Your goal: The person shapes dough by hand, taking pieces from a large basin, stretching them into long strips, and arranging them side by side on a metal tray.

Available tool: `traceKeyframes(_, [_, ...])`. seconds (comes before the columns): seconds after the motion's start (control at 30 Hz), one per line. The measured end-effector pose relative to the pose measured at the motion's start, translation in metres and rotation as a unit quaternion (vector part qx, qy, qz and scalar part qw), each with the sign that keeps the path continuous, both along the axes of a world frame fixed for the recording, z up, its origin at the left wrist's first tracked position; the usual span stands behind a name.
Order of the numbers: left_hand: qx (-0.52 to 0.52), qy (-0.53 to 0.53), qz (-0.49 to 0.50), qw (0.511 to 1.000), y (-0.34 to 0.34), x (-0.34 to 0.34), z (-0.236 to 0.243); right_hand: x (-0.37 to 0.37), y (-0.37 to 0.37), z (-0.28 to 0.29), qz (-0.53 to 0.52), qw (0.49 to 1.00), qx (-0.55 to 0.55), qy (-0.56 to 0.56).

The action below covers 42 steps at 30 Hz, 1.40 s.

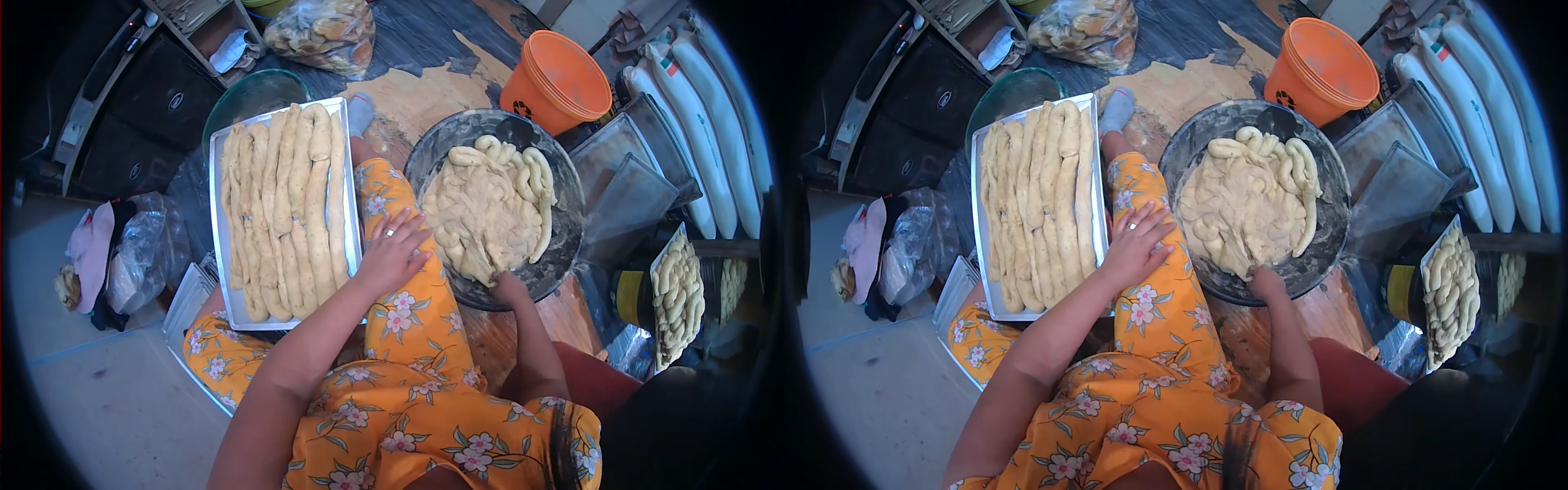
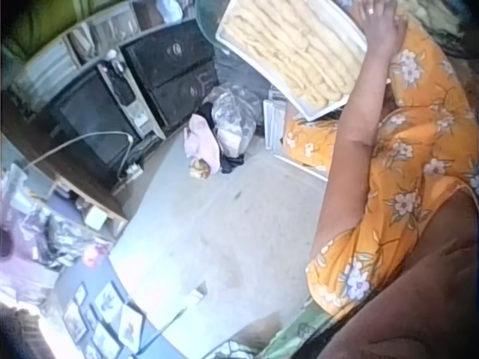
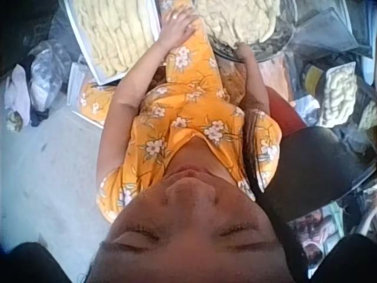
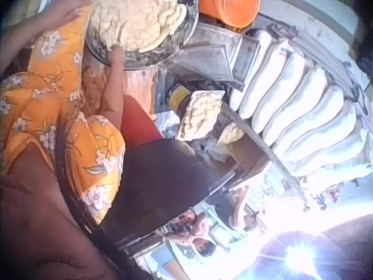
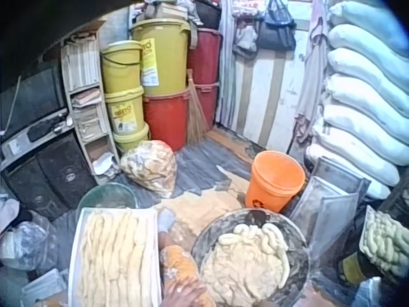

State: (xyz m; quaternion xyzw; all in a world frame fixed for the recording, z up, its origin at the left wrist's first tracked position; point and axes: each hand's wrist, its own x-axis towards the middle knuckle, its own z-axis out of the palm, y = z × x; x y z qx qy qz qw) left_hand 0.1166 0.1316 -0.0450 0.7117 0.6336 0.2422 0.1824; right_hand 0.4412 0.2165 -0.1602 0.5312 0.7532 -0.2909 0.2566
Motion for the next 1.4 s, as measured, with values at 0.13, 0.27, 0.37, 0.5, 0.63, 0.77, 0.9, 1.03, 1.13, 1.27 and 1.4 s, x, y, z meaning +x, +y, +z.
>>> traceKeyframes(0.13, [0.010, 0.010, -0.004, 1.000, 0.002, 0.000, -0.002, -0.028, 0.021, 0.052, 0.004, 0.993, -0.035, 0.111])
traceKeyframes(0.27, [0.010, 0.010, 0.001, 1.000, 0.001, 0.000, -0.001, -0.057, 0.047, 0.118, -0.022, 0.985, -0.058, 0.160])
traceKeyframes(0.37, [0.006, 0.008, 0.003, 1.000, 0.003, 0.001, 0.000, -0.047, 0.083, 0.109, -0.068, 0.972, 0.015, 0.225])
traceKeyframes(0.5, [-0.004, 0.005, 0.008, 1.000, 0.005, 0.002, 0.002, -0.045, 0.100, 0.036, -0.125, 0.803, 0.475, 0.338])
traceKeyframes(0.63, [0.008, 0.000, 0.000, 1.000, 0.008, 0.002, -0.003, -0.017, 0.076, -0.064, -0.330, 0.888, 0.203, 0.247])
traceKeyframes(0.77, [0.005, 0.003, 0.009, 1.000, 0.005, 0.000, -0.001, -0.039, 0.015, -0.114, -0.380, 0.891, 0.144, 0.200])
traceKeyframes(0.9, [0.013, 0.005, 0.013, 1.000, 0.000, -0.003, -0.002, -0.052, -0.003, -0.130, -0.415, 0.852, 0.262, 0.181])
traceKeyframes(1.03, [0.012, -0.008, 0.004, 1.000, 0.004, 0.003, -0.002, -0.044, 0.008, -0.136, -0.584, 0.754, 0.120, 0.275])
traceKeyframes(1.13, [0.005, -0.011, 0.008, 1.000, 0.000, 0.000, -0.005, -0.049, 0.011, -0.110, -0.578, 0.720, -0.021, 0.383])
traceKeyframes(1.27, [0.013, -0.014, 0.007, 1.000, -0.001, -0.003, -0.009, -0.040, 0.025, -0.032, -0.521, 0.740, -0.079, 0.419])
traceKeyframes(1.4, [0.009, -0.018, 0.001, 1.000, 0.002, -0.002, -0.007, -0.024, 0.043, 0.036, -0.453, 0.725, -0.036, 0.517])
